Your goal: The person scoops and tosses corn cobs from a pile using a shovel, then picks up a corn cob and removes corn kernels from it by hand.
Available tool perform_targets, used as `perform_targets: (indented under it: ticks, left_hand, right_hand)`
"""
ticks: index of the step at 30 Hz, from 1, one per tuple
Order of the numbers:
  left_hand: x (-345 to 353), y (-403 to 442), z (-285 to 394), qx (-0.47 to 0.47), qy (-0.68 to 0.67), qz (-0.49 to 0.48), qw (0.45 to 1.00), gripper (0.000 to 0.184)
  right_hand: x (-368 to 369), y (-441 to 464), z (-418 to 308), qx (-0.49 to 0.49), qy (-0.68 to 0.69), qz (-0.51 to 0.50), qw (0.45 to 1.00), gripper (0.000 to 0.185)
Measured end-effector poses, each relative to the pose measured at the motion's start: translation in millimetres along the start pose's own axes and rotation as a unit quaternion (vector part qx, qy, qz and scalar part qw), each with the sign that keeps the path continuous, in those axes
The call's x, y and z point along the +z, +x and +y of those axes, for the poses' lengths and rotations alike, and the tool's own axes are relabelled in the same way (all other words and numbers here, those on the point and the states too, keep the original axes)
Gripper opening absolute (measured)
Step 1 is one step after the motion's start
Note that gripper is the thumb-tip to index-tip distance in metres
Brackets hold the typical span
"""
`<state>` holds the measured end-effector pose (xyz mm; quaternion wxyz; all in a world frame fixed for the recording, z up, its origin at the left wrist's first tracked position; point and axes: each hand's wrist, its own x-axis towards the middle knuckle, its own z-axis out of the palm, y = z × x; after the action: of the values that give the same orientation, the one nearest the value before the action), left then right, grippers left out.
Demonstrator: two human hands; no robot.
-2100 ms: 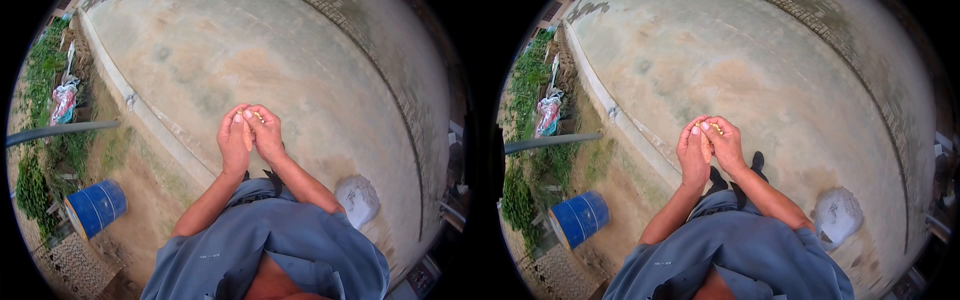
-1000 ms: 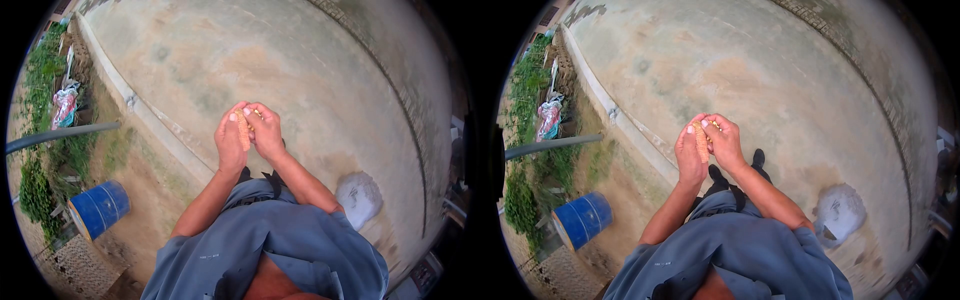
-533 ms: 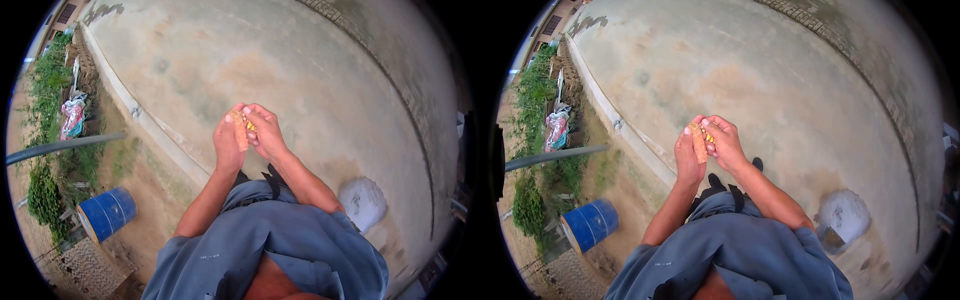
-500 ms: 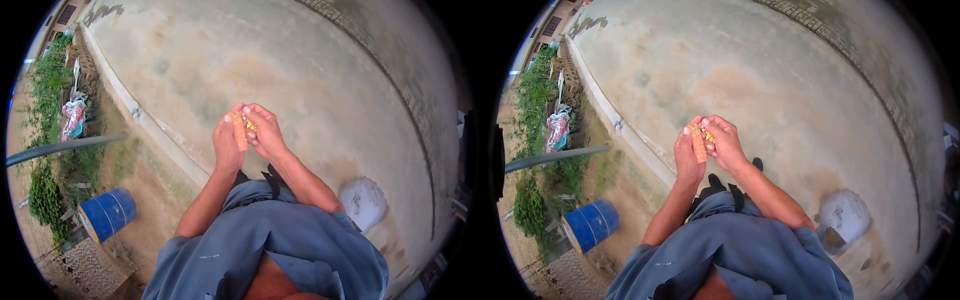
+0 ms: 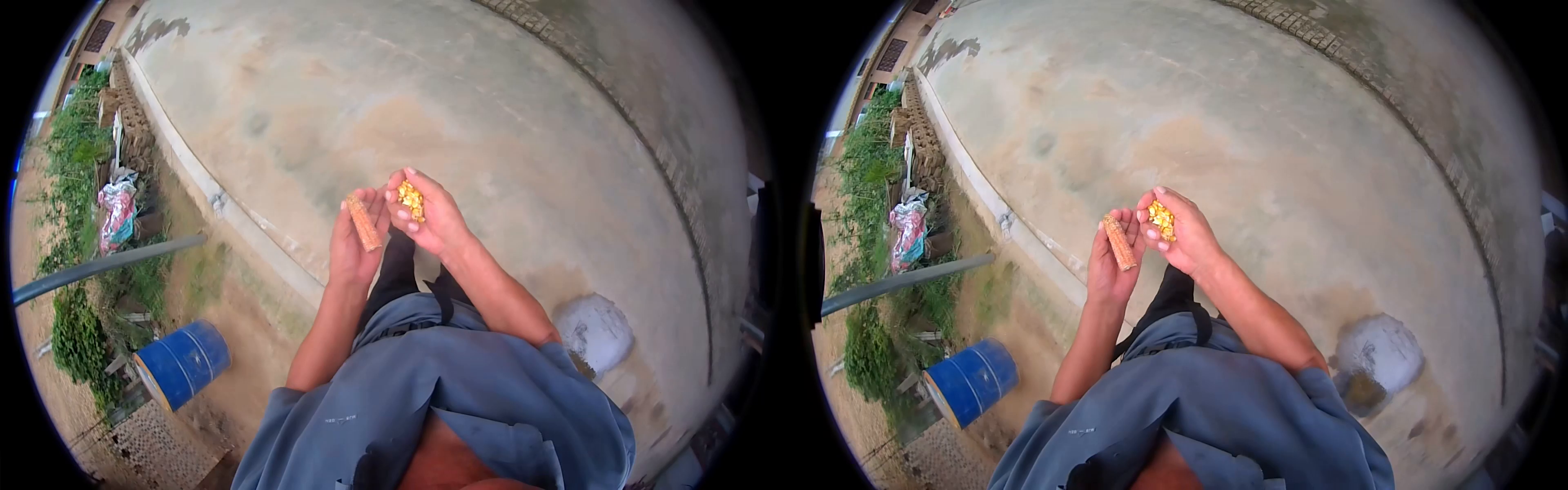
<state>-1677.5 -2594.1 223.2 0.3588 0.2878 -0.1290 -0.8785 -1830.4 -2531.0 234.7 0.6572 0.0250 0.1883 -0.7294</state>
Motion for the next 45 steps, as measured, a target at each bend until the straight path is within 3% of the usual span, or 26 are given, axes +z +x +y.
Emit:
perform_targets:
  ticks: [12,15,21,23,24,27,30,31,33,37,45]
  left_hand:
    - [-12,128,113,-0.115,-0.052,0.015,0.992,0.030]
    - [7,166,134,-0.152,-0.012,-0.007,0.988,0.028]
    - [82,234,155,-0.114,0.155,-0.073,0.979,0.033]
    - [100,247,156,-0.052,0.371,-0.139,0.917,0.043]
    - [120,264,156,-0.046,0.370,-0.130,0.919,0.043]
    - [167,308,154,0.090,0.580,-0.225,0.777,0.057]
    - [198,354,147,0.231,0.713,-0.225,0.622,0.070]
    - [212,371,149,0.233,0.717,-0.217,0.621,0.070]
    - [237,399,152,0.140,0.768,-0.182,0.597,0.076]
    - [256,458,148,0.191,0.777,-0.156,0.579,0.080]
    - [275,553,175,0.184,0.732,-0.123,0.644,0.076]
  right_hand:
    - [47,153,-57,-0.028,0.134,0.027,0.990,0.033]
    - [57,187,-72,-0.051,0.155,0.019,0.986,0.035]
    - [72,256,-117,-0.075,0.186,0.020,0.979,0.034]
    - [69,278,-130,-0.080,0.180,0.028,0.980,0.033]
    - [67,297,-146,-0.068,0.180,0.028,0.981,0.033]
    - [64,346,-182,-0.056,0.184,0.012,0.981,0.031]
    - [68,380,-213,-0.036,0.164,-0.038,0.985,0.028]
    - [73,396,-227,-0.026,0.168,-0.028,0.985,0.028]
    - [83,425,-254,-0.007,0.168,-0.023,0.985,0.028]
    - [95,474,-292,0.023,0.163,-0.021,0.986,0.029]
    - [93,576,-335,0.041,0.192,-0.041,0.980,0.032]
